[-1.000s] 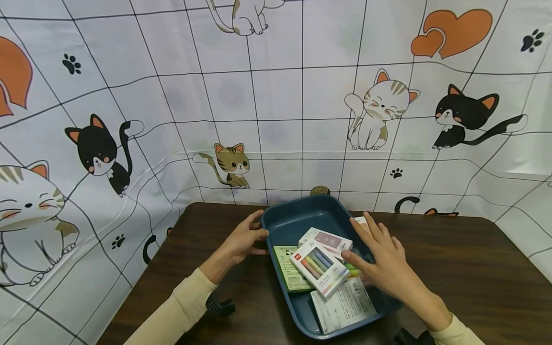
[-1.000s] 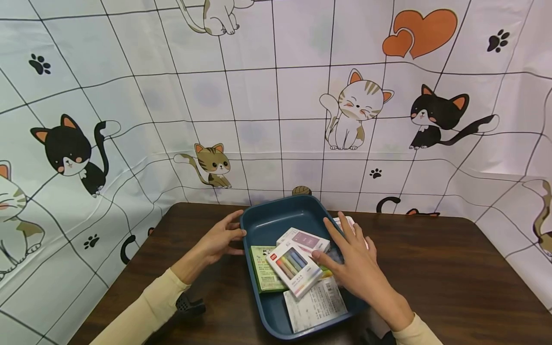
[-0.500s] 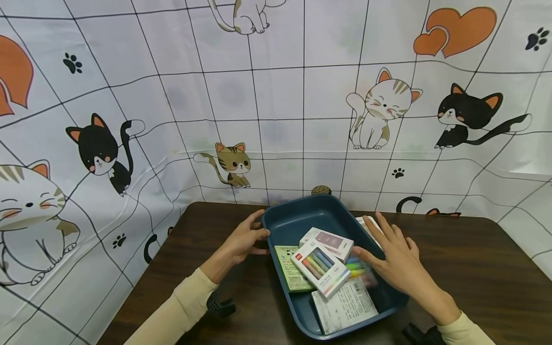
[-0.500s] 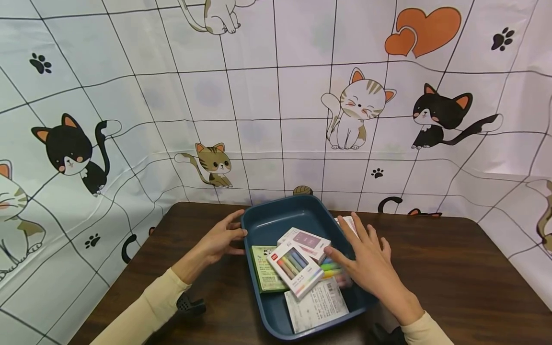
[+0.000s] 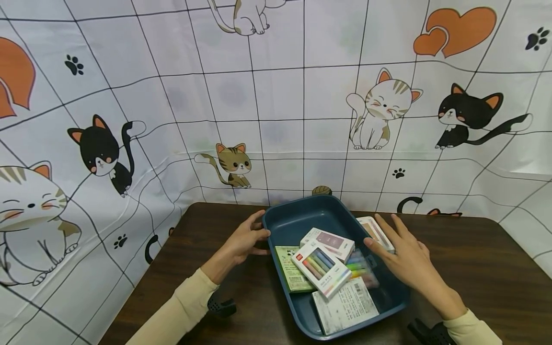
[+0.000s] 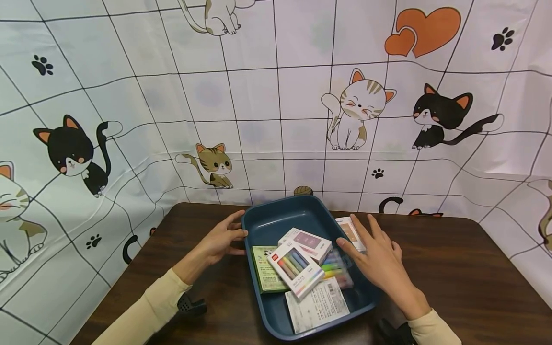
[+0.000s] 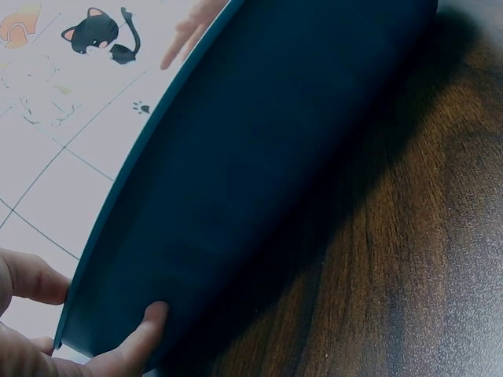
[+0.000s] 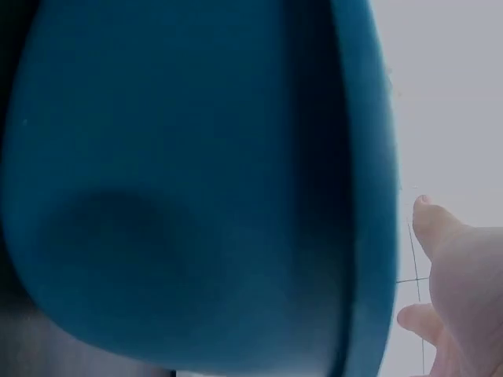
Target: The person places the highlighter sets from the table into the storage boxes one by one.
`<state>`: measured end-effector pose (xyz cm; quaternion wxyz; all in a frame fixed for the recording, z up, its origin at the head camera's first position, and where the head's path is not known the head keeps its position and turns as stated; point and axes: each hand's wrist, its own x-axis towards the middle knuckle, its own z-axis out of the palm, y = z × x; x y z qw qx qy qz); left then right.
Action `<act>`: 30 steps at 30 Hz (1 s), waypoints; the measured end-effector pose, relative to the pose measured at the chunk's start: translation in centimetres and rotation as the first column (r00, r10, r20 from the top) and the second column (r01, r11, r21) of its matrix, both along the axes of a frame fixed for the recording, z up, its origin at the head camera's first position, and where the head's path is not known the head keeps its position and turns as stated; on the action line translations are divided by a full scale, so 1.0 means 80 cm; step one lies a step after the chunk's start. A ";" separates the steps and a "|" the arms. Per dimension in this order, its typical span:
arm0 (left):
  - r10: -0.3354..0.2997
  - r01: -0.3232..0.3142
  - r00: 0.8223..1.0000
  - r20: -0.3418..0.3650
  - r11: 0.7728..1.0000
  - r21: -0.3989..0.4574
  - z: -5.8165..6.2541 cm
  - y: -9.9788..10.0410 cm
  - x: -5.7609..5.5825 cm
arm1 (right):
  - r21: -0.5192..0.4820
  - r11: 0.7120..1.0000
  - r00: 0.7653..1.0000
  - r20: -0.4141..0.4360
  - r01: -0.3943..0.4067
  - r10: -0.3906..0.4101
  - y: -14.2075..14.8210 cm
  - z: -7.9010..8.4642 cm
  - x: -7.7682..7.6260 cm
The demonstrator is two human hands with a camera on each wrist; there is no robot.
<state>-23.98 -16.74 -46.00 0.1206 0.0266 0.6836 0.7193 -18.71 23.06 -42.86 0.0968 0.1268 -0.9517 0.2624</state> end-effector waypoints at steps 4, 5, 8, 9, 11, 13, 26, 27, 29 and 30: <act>-0.004 0.004 1.000 0.001 1.000 -0.001 0.001 0.001 0.000 | -0.001 1.000 1.000 0.015 0.004 -0.004 0.003 -0.003 -0.002; -0.005 0.005 1.000 0.001 1.000 0.000 0.001 0.001 0.000 | 0.000 1.000 1.000 0.022 0.005 -0.005 0.003 -0.004 -0.002; -0.005 0.005 1.000 0.001 1.000 0.001 0.002 0.001 0.000 | 0.007 1.000 0.999 0.042 0.007 -0.007 0.005 -0.007 -0.004; -0.003 0.003 1.000 0.000 1.000 0.001 0.002 0.001 0.000 | 0.007 1.000 0.999 0.050 0.006 -0.006 0.006 -0.008 -0.005; -0.006 0.006 1.000 -0.004 1.000 0.002 0.002 0.001 -0.001 | 0.010 1.000 0.998 0.062 0.002 -0.002 0.009 -0.011 -0.007; -0.008 0.008 1.000 -0.007 1.000 0.001 0.002 0.002 -0.001 | 0.012 1.000 0.998 0.070 -0.002 0.001 0.012 -0.013 -0.010; -0.005 0.005 1.000 0.005 1.000 -0.007 0.001 0.000 0.001 | -0.012 0.999 0.992 0.122 -0.040 0.041 0.034 -0.029 -0.024; -0.004 0.004 1.000 0.007 1.000 -0.007 0.001 0.000 0.001 | -0.012 0.999 0.991 0.127 -0.039 0.040 0.036 -0.030 -0.026; -0.003 0.003 1.000 0.005 1.000 -0.005 0.000 0.000 0.001 | -0.012 0.999 0.990 0.138 -0.038 0.040 0.039 -0.033 -0.027; -0.005 0.005 1.000 0.001 1.000 -0.005 0.000 0.000 0.001 | -0.011 0.999 0.989 0.144 -0.040 0.042 0.040 -0.035 -0.028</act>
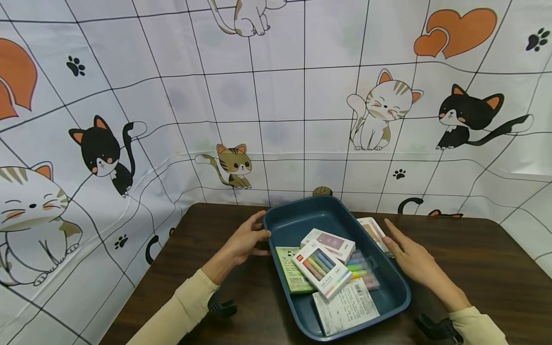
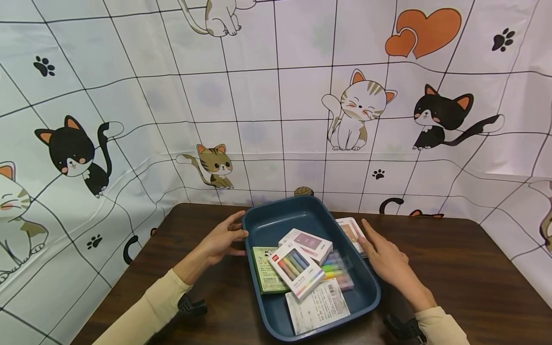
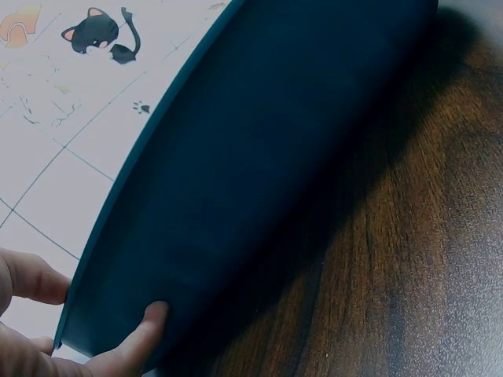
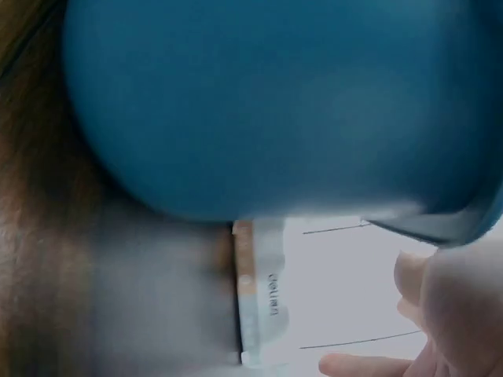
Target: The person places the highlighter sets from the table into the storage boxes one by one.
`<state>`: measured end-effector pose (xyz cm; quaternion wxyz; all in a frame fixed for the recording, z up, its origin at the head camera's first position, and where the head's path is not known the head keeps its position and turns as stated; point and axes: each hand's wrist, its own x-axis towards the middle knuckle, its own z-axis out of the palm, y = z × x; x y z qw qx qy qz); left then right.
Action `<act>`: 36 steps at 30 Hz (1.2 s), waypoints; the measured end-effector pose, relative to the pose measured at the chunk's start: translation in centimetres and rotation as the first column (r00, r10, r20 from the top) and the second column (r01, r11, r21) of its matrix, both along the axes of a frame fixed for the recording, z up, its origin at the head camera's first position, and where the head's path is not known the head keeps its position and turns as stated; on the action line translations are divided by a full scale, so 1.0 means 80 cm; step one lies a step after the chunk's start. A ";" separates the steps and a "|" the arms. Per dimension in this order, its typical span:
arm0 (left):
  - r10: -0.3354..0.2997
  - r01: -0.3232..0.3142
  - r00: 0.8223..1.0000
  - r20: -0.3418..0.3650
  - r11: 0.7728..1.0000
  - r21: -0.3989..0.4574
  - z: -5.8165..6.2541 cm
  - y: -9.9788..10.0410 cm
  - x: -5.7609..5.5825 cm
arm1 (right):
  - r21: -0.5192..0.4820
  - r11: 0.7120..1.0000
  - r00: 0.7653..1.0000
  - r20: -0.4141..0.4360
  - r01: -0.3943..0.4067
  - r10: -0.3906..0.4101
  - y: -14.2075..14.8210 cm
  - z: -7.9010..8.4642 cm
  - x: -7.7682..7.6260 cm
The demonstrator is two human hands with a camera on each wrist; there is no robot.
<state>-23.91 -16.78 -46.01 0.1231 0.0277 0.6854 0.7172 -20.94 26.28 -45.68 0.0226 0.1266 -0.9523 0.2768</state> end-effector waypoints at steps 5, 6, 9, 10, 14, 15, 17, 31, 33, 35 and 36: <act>0.002 -0.002 1.000 0.002 1.000 0.007 0.001 0.001 0.000 | -0.004 1.000 1.000 0.014 -0.027 0.027 0.004 -0.012 -0.002; 0.002 -0.002 1.000 0.000 1.000 0.007 0.001 0.000 0.000 | -0.012 0.999 0.999 0.011 -0.036 0.037 0.004 -0.014 -0.003; 0.006 -0.006 1.000 0.005 1.000 0.011 0.001 0.001 0.000 | -0.031 0.998 0.998 -0.004 -0.056 0.056 0.005 -0.018 -0.004; 0.006 -0.006 1.000 0.002 1.000 0.011 0.001 0.001 -0.001 | -0.035 0.998 0.998 -0.007 -0.061 0.061 0.005 -0.018 -0.005; 0.011 -0.011 1.000 0.001 1.000 0.011 0.000 0.001 -0.002 | -0.042 0.995 0.996 0.002 -0.086 0.086 0.006 -0.022 -0.009; 0.013 -0.013 1.000 0.001 1.000 0.010 0.000 0.000 -0.002 | -0.045 0.995 0.996 0.004 -0.093 0.093 0.005 -0.024 -0.010; 0.011 -0.011 1.000 0.000 1.000 0.009 -0.001 0.000 -0.001 | -0.042 0.993 0.994 -0.006 -0.113 0.112 0.006 -0.028 -0.012; 0.008 -0.008 1.000 0.002 1.000 0.014 -0.004 0.000 0.001 | 0.057 0.992 0.991 -0.058 -0.115 0.118 0.007 -0.051 -0.017; 0.009 -0.009 1.000 0.004 1.000 0.014 -0.003 0.000 0.001 | 0.058 0.993 0.992 -0.058 -0.105 0.108 0.007 -0.050 -0.018; 0.009 -0.009 1.000 0.003 1.000 0.011 -0.001 0.000 0.001 | 0.066 0.993 0.993 -0.065 -0.098 0.103 0.007 -0.048 -0.019; 0.009 -0.009 1.000 0.002 1.000 0.009 0.000 0.000 0.001 | 0.068 0.993 0.993 -0.066 -0.093 0.098 0.007 -0.048 -0.020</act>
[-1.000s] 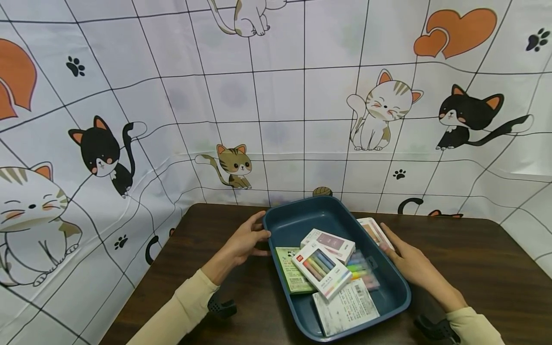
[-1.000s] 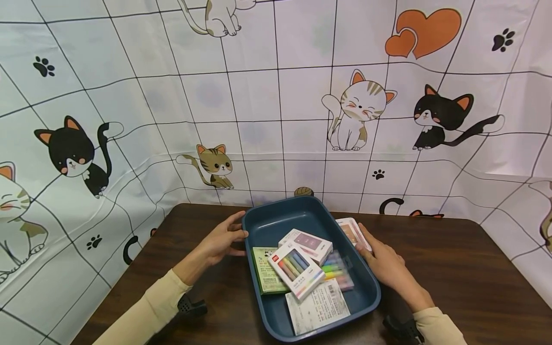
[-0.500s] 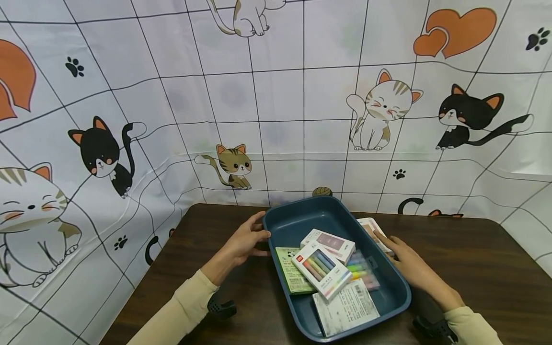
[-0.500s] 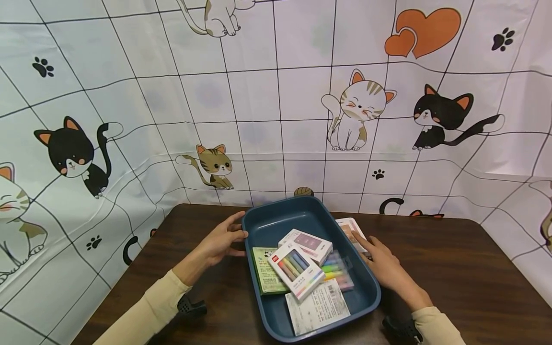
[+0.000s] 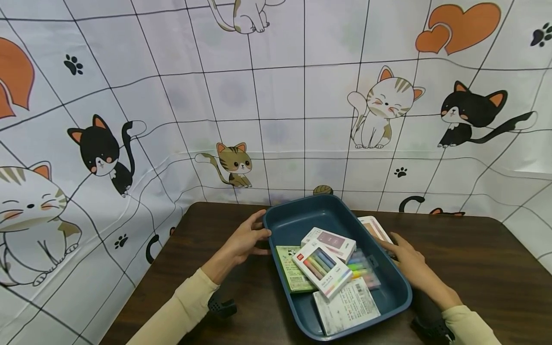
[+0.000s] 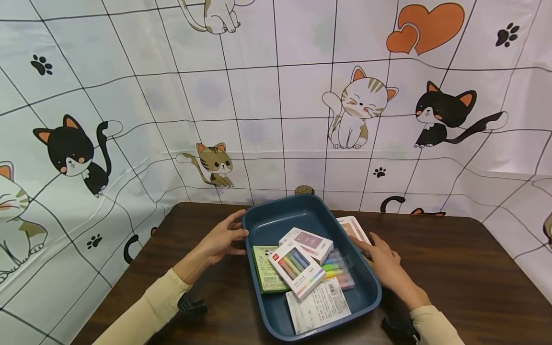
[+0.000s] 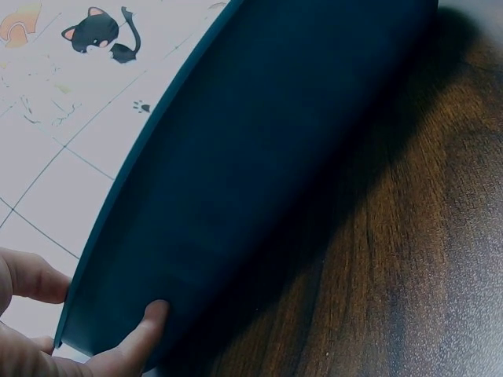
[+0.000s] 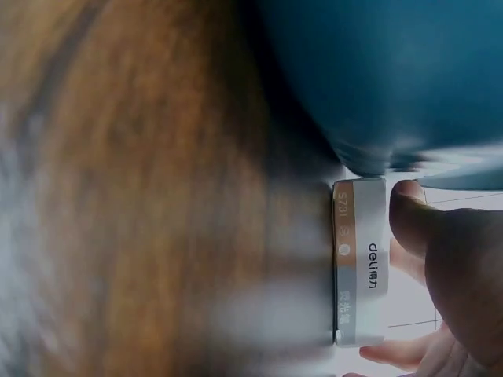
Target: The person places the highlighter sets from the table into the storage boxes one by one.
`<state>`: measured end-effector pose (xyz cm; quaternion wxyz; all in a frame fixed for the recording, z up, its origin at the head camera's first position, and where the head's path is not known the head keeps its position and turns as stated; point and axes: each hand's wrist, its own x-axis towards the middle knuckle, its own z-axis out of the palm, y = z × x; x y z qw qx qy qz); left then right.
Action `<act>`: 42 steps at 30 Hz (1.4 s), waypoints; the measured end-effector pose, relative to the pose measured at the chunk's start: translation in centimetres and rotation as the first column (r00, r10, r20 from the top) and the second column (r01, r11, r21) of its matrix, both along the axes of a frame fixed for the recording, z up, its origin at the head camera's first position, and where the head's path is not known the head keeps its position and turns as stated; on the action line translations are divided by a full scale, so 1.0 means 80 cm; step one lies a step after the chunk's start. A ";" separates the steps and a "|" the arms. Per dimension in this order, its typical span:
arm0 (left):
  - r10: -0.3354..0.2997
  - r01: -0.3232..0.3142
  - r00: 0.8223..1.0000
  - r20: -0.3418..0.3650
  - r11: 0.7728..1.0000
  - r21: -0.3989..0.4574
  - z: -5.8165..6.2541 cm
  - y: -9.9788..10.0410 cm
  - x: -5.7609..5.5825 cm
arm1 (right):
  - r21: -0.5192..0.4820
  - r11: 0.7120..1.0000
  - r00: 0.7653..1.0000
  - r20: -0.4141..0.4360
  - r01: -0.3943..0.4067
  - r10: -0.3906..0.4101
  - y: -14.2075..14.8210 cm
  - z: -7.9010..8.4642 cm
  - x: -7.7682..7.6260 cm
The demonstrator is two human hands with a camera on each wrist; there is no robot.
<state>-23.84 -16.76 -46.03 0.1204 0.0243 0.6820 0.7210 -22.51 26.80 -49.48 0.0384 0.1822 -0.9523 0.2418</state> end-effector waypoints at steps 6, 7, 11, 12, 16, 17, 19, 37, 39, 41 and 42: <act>0.002 -0.002 1.000 -0.003 1.000 0.001 0.002 0.000 -0.001 | -0.003 1.000 0.999 -0.034 0.024 -0.025 0.000 0.006 -0.001; 0.002 -0.002 1.000 -0.001 1.000 0.003 0.002 0.000 -0.001 | -0.013 1.000 0.999 -0.042 0.024 -0.024 0.000 0.006 -0.001; -0.001 0.001 1.000 0.003 1.000 0.005 0.000 0.000 -0.002 | -0.063 0.998 0.997 -0.078 0.005 -0.010 0.001 0.003 0.001; -0.002 0.002 1.000 0.004 1.000 0.004 -0.001 0.000 -0.002 | -0.077 0.997 0.996 -0.084 -0.002 -0.005 0.001 0.002 0.001; -0.002 0.002 1.000 0.004 1.000 -0.001 -0.002 0.000 -0.002 | -0.115 0.993 0.997 -0.078 0.004 -0.013 -0.001 0.002 0.002; 0.000 0.000 1.000 0.007 1.000 0.000 -0.002 0.000 -0.002 | -0.123 0.992 0.997 -0.072 0.009 -0.018 -0.002 0.003 0.001; 0.002 -0.002 1.000 0.005 1.000 0.001 -0.001 0.000 -0.002 | -0.135 0.991 0.997 -0.065 0.024 -0.033 -0.004 0.005 0.001; 0.007 -0.007 1.000 0.007 1.000 0.014 0.000 0.002 -0.002 | -0.176 0.980 0.985 -0.126 0.096 -0.119 -0.008 0.011 0.006; 0.007 -0.007 1.000 0.008 1.000 0.012 0.001 0.002 -0.001 | -0.177 0.979 0.985 -0.125 0.098 -0.122 -0.008 0.011 0.006; 0.006 -0.006 1.000 0.006 1.000 0.011 0.002 0.001 -0.001 | -0.184 0.978 0.985 -0.120 0.101 -0.125 -0.007 0.012 0.005; 0.007 -0.007 1.000 0.006 1.000 0.011 0.002 0.001 -0.001 | -0.184 0.977 0.985 -0.116 0.105 -0.128 -0.007 0.013 0.005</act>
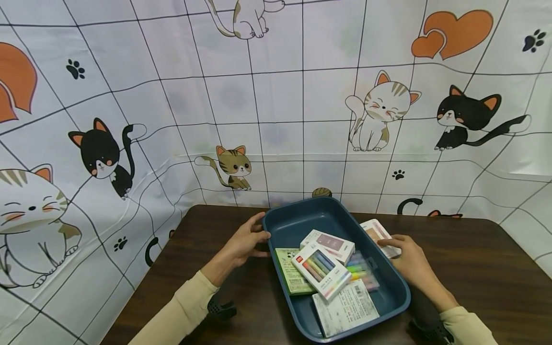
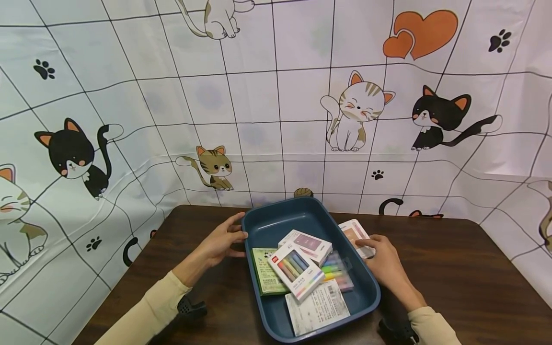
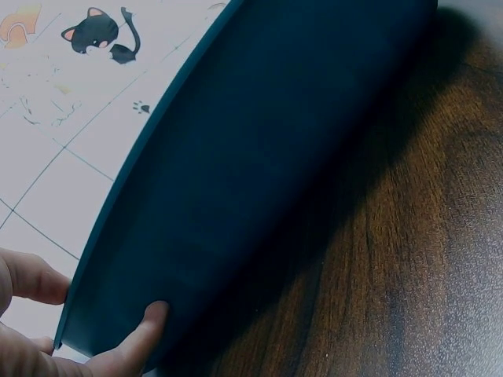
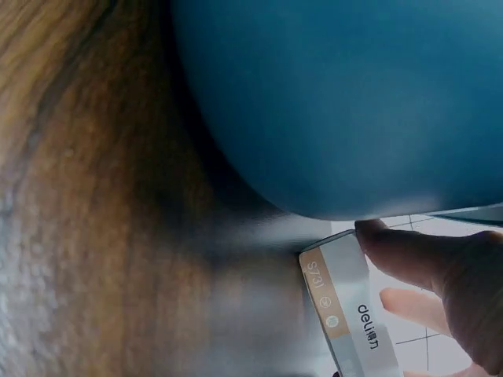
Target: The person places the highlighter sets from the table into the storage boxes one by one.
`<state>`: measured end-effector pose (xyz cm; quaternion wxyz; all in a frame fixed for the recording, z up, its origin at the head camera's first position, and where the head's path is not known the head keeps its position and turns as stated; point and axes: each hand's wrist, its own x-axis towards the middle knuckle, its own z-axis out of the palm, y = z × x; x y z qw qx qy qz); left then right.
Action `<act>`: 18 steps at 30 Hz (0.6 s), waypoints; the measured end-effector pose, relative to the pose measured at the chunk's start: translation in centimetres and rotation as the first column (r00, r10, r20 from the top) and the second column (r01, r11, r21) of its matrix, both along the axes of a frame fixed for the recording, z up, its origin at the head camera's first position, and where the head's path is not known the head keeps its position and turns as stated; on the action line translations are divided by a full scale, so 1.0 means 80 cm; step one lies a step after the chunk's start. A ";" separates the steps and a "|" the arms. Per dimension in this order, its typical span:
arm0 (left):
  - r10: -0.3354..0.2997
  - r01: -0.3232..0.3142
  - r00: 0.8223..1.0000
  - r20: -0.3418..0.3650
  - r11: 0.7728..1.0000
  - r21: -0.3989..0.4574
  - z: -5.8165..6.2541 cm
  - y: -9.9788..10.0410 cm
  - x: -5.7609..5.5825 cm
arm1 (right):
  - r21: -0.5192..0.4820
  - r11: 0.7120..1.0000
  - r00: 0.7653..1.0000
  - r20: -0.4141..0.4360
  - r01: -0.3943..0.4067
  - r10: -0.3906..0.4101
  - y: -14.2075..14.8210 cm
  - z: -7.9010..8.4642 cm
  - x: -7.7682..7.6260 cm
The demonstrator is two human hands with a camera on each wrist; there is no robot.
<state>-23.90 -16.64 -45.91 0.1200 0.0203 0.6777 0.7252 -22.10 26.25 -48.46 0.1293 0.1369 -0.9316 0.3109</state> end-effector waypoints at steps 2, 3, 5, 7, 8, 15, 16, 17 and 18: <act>-0.001 0.001 1.000 0.001 1.000 0.000 0.000 0.000 0.000 | -0.003 1.000 1.000 0.002 0.008 -0.008 0.001 0.001 0.000; 0.000 0.000 1.000 0.002 1.000 0.000 0.000 0.000 0.000 | -0.004 1.000 1.000 0.002 0.014 -0.014 0.002 0.001 0.000; -0.001 0.001 1.000 0.002 1.000 0.000 0.000 0.000 0.000 | -0.003 1.000 1.000 -0.003 0.026 -0.026 0.004 0.003 0.001; -0.004 0.004 1.000 0.002 1.000 0.000 0.000 0.000 -0.001 | -0.005 0.999 0.999 -0.012 0.032 -0.032 0.005 0.004 0.001; -0.004 0.004 1.000 0.002 1.000 0.000 0.001 0.000 -0.001 | -0.006 0.999 0.999 -0.014 0.034 -0.034 0.006 0.005 0.001; -0.007 0.007 1.000 -0.002 1.000 0.000 0.001 0.000 0.000 | 0.025 0.999 0.997 0.057 0.047 -0.048 0.010 0.010 0.001; -0.007 0.007 1.000 -0.002 1.000 0.000 0.000 0.000 0.000 | 0.029 0.998 0.996 0.072 0.049 -0.051 0.010 0.011 0.001; -0.005 0.005 1.000 -0.001 1.000 0.000 0.000 0.000 0.000 | 0.032 0.998 0.995 0.087 0.049 -0.051 0.011 0.012 0.000; -0.005 0.005 1.000 -0.001 1.000 -0.001 0.000 0.000 0.000 | 0.032 0.998 0.994 0.097 0.046 -0.049 0.011 0.012 0.000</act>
